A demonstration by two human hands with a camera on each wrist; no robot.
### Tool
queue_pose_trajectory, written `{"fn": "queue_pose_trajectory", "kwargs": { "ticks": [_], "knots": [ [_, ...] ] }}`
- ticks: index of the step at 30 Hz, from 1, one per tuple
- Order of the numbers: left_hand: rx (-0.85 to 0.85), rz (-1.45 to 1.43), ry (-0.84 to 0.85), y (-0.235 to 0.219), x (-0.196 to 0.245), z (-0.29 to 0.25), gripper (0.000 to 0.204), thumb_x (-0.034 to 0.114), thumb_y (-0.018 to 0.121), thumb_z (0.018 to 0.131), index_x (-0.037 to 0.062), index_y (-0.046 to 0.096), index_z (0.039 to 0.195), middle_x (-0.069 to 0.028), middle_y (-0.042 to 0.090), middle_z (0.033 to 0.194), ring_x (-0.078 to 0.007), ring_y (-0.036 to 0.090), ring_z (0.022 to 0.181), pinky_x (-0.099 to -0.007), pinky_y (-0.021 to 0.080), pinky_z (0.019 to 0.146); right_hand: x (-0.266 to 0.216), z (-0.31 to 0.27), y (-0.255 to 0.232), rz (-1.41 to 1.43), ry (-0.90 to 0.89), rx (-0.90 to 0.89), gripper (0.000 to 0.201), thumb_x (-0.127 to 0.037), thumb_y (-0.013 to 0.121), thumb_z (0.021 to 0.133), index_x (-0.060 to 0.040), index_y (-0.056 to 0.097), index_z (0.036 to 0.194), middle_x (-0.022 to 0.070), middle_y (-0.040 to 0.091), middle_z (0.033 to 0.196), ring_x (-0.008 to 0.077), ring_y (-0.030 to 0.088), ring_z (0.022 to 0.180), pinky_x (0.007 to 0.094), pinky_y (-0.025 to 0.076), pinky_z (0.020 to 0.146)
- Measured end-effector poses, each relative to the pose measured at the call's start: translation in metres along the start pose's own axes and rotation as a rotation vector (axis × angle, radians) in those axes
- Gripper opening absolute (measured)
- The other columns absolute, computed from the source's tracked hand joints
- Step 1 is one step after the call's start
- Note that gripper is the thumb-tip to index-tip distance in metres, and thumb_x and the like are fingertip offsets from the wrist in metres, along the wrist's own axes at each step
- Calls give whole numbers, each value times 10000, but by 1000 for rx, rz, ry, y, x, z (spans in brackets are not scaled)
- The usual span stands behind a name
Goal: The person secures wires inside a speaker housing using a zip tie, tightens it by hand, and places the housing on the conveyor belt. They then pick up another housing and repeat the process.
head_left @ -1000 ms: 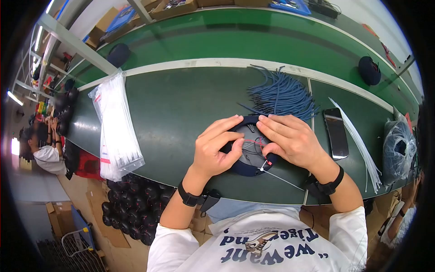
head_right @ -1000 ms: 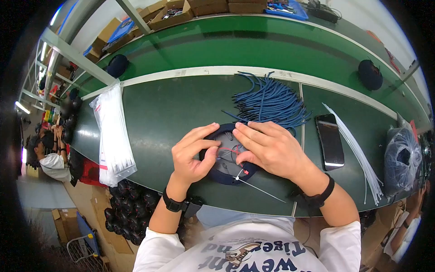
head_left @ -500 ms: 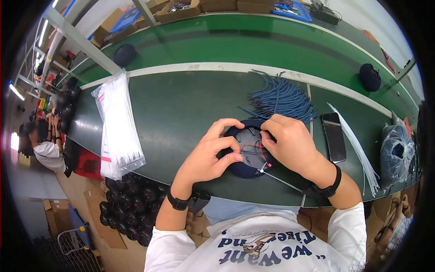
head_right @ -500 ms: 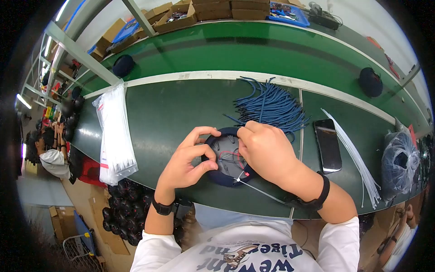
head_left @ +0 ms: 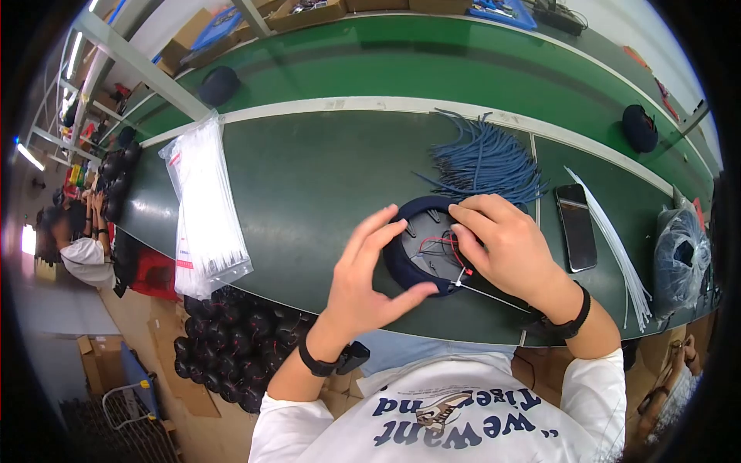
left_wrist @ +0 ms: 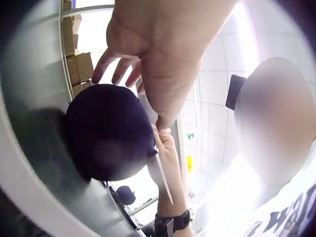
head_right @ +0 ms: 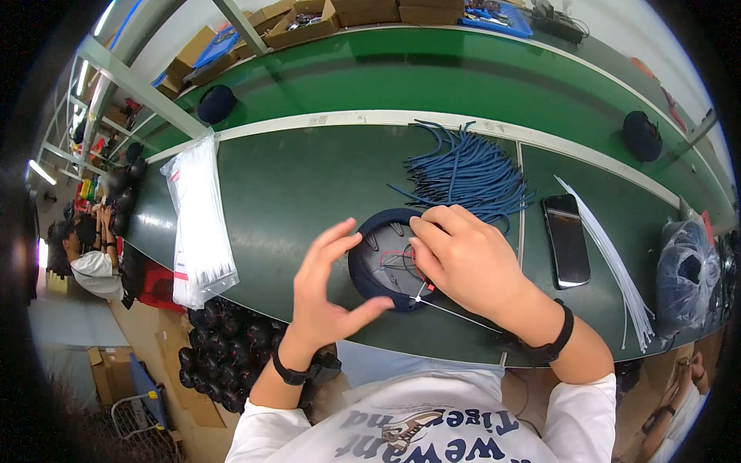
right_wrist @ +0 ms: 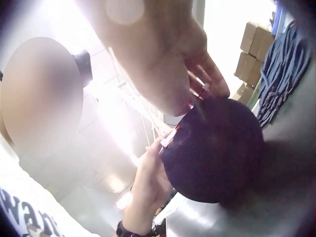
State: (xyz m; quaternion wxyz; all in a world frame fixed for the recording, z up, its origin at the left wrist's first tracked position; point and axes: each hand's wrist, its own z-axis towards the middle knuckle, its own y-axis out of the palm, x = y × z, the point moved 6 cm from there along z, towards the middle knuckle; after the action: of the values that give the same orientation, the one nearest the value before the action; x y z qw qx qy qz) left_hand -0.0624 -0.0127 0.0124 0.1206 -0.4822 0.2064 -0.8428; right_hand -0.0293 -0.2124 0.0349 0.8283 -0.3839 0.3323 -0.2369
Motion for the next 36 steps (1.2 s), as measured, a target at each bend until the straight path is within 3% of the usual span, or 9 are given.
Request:
{"fn": "queue_pose_trajectory", "kwargs": {
  "ticks": [1,5,10,14,19,22,24,31,36],
  "knots": [
    [22,11,3,4,-2,-6,677,305,984,766,7,715,1310,-264,646,1470,-484,598,1400,-506,491,1167,5,-7,1,32,-2,-55,338,-150,748,949,6,722,1248,108,713,1176,303,690,1001,412,593,856],
    [-10,215,194,21,-18,-24,782,453,998,680,14,739,1273,-171,718,1390,-449,604,1408,-546,488,1172,-1,-17,2,-53,-30,-83,423,-187,764,938,7,704,1310,102,687,1250,279,671,1048,407,588,867],
    [-45,245,372,19,-16,-18,729,432,1003,679,23,750,1226,-149,754,1260,-406,675,1308,-537,533,1119,-11,-18,-1,-218,-78,-96,493,-236,773,937,22,684,1347,79,673,1282,255,659,1056,403,578,899],
    [-59,201,398,9,-9,-10,746,426,1026,661,24,745,1223,-157,756,1240,-354,719,1227,-503,557,1079,-6,-22,-2,-92,-20,-89,485,-240,790,936,4,694,1344,108,681,1324,279,673,1119,388,573,959],
    [11,76,261,-17,-10,8,803,361,1035,642,20,729,1301,-183,724,1338,-338,704,1245,-470,536,1097,35,-40,-10,528,304,-20,350,-119,696,1009,-28,703,1347,210,677,1395,355,688,1240,419,557,1036],
    [-125,161,220,-7,-14,11,834,340,1025,657,12,704,1354,-222,682,1433,-378,667,1321,-486,512,1127,29,-33,-6,429,121,-8,353,-114,705,996,-29,703,1339,202,686,1400,367,690,1242,437,561,1034],
    [-168,210,227,10,-13,12,833,330,1021,667,11,697,1364,-222,678,1441,-389,653,1345,-496,500,1143,29,-36,1,414,147,-33,382,-107,723,975,-36,693,1348,181,697,1391,374,684,1252,440,553,1054],
    [-72,118,260,11,-21,5,1159,437,1037,659,3,464,1568,-281,612,1501,-382,582,1440,-501,485,1162,32,-40,-6,537,89,-55,355,-113,773,939,-77,717,1288,189,611,1490,405,633,1294,463,537,1074],
    [-120,49,-70,28,-37,1,1379,516,1069,541,-22,383,1610,-258,539,1554,-364,607,1399,-473,483,1169,30,-45,5,514,-27,-94,252,-108,807,906,-122,765,1155,178,576,1529,413,584,1341,493,504,1104]
  ]
}}
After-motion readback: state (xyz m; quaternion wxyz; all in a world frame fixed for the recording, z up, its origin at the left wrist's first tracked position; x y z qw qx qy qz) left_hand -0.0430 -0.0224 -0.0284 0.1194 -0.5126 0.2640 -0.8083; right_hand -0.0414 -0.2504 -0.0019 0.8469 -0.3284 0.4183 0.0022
